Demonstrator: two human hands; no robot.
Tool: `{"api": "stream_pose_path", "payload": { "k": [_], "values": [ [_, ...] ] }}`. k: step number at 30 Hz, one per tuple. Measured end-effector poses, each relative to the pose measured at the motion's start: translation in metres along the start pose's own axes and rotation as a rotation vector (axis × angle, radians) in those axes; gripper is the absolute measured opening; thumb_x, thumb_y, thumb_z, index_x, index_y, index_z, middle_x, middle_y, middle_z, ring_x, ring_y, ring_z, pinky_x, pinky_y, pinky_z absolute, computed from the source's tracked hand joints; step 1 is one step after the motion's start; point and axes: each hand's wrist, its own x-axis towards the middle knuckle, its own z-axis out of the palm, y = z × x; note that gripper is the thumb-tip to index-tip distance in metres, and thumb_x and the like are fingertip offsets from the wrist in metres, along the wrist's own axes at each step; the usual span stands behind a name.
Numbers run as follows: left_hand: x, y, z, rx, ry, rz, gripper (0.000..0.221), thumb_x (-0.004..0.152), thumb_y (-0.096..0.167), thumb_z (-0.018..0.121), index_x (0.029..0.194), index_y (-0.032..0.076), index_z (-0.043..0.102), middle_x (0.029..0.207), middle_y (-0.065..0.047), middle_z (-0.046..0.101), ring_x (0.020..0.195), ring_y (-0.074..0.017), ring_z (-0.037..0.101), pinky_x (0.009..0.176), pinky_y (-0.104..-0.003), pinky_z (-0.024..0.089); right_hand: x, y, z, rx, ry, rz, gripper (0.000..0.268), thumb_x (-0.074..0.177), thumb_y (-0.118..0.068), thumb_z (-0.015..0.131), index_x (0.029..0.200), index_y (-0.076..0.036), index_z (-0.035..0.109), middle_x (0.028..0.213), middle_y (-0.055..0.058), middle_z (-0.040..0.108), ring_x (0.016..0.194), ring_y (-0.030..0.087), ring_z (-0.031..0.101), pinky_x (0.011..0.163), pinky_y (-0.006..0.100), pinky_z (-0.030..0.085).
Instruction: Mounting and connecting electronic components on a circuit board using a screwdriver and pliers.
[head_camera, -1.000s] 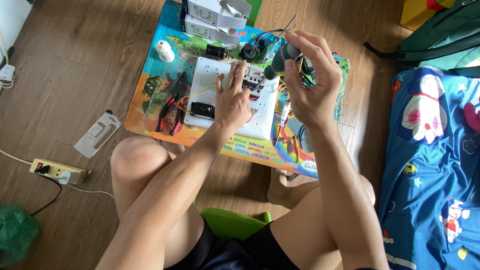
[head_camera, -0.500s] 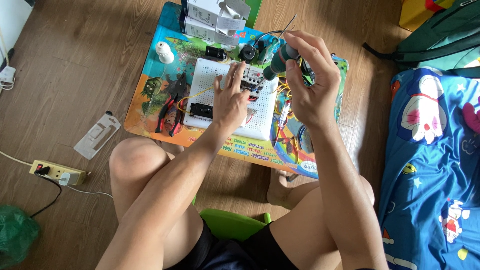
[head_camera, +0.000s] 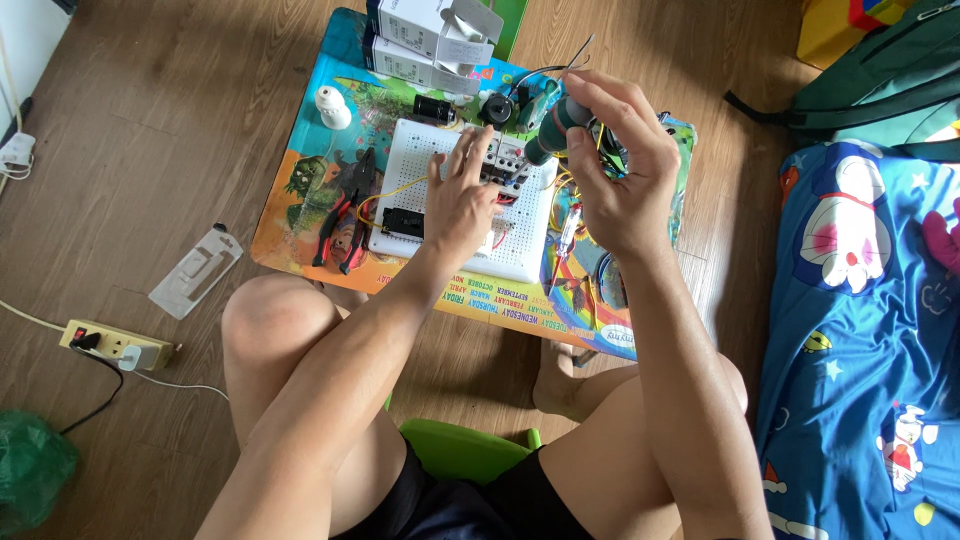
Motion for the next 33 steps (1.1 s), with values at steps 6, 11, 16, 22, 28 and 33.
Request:
{"api": "stream_pose_path", "payload": {
  "k": [6, 11, 16, 22, 28, 33],
  "values": [
    [0.001, -0.003, -0.002, 0.003, -0.015, 0.053, 0.022, 0.083, 0.019, 0.087, 0.066, 0.017, 0.075, 0.168, -0.004, 0.028, 0.155, -0.0366, 0.024, 0.119, -0.067, 0.026, -0.001, 0.002, -0.001, -0.012, -0.002, 0.017, 0.031, 0.105, 0.001, 0.055, 0.135, -0.001, 0.063, 0.133, 0.02, 0.065, 0.128, 0.034, 0.064, 0.105, 0.043, 0.056],
    [0.001, -0.004, -0.002, 0.008, -0.04, 0.061, 0.019, 0.085, 0.018, 0.085, 0.068, 0.016, 0.077, 0.169, -0.004, 0.024, 0.156, -0.0381, 0.02, 0.12, -0.067, 0.025, 0.0, 0.002, -0.001, -0.018, -0.001, 0.012, 0.032, 0.104, 0.002, 0.055, 0.135, 0.0, 0.063, 0.133, 0.02, 0.065, 0.127, 0.034, 0.065, 0.105, 0.043, 0.056],
    [0.0, -0.002, -0.007, 0.01, -0.07, 0.068, 0.024, 0.09, 0.013, 0.077, 0.066, 0.012, 0.074, 0.17, -0.006, 0.02, 0.156, -0.0394, 0.017, 0.12, -0.07, 0.024, 0.0, 0.0, -0.002, -0.019, -0.006, 0.017, 0.032, 0.105, 0.001, 0.054, 0.136, 0.0, 0.062, 0.134, 0.021, 0.065, 0.128, 0.034, 0.064, 0.106, 0.043, 0.056],
    [0.002, -0.001, -0.004, 0.023, -0.068, 0.034, 0.022, 0.089, 0.015, 0.079, 0.068, 0.014, 0.075, 0.169, -0.003, 0.025, 0.155, -0.0365, 0.021, 0.118, -0.067, 0.029, 0.001, -0.002, -0.001, -0.015, -0.008, 0.027, 0.034, 0.104, 0.001, 0.054, 0.136, 0.0, 0.063, 0.132, 0.02, 0.065, 0.125, 0.033, 0.064, 0.105, 0.041, 0.054],
    [0.005, -0.001, -0.003, 0.017, -0.053, 0.012, 0.022, 0.085, 0.007, 0.076, 0.064, 0.014, 0.073, 0.17, -0.003, 0.024, 0.158, -0.0334, 0.016, 0.124, -0.063, 0.02, 0.0, -0.002, 0.001, -0.011, 0.002, 0.029, 0.033, 0.103, 0.001, 0.055, 0.135, 0.0, 0.063, 0.132, 0.02, 0.065, 0.126, 0.034, 0.065, 0.106, 0.042, 0.055],
    [0.006, -0.009, 0.004, -0.01, -0.021, 0.094, 0.017, 0.089, 0.022, 0.083, 0.075, 0.013, 0.078, 0.17, -0.008, 0.02, 0.158, -0.0351, 0.015, 0.129, -0.057, 0.018, -0.001, 0.0, 0.001, -0.009, 0.004, 0.045, 0.032, 0.104, 0.001, 0.056, 0.135, -0.002, 0.064, 0.131, 0.018, 0.066, 0.122, 0.03, 0.065, 0.096, 0.037, 0.056]
  ]
}}
